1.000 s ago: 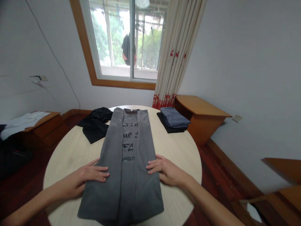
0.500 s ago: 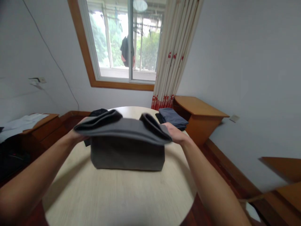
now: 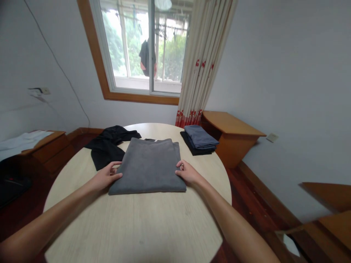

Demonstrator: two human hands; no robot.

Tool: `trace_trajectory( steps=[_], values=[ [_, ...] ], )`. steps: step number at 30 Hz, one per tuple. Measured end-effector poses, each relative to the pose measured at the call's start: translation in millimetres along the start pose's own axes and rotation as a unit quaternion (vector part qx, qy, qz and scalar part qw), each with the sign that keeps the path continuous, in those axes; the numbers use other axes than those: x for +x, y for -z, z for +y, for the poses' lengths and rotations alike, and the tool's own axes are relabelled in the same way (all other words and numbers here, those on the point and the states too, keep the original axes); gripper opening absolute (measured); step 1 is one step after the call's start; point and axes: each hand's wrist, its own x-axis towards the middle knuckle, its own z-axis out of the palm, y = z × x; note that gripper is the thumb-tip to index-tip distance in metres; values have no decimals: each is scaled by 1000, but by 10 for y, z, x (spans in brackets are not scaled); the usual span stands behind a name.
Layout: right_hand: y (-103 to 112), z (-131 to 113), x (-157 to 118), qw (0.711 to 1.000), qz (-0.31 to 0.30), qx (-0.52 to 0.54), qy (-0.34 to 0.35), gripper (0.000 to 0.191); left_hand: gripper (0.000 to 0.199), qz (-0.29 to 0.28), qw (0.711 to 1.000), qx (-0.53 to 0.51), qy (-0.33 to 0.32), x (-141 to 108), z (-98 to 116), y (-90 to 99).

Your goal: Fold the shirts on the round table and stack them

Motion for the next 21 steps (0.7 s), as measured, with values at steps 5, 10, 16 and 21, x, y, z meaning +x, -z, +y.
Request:
trace_trajectory(
  steps=[5, 10, 16, 21],
  values=[
    [308, -113, -339, 979, -201, -11, -40, 35, 70, -184, 977, -44, 98, -470, 14, 36],
    [564, -169, -275, 926, -341, 39, -155, 45, 73, -236, 960, -10, 148, -352, 216, 202],
    [219, -60, 549, 985, 8, 134, -112, 31, 53, -33, 991, -52, 119, 579, 367, 56],
    [20, 101, 902, 975, 113, 166, -94, 40, 43, -31, 989, -93, 111, 926, 268, 2]
  ],
)
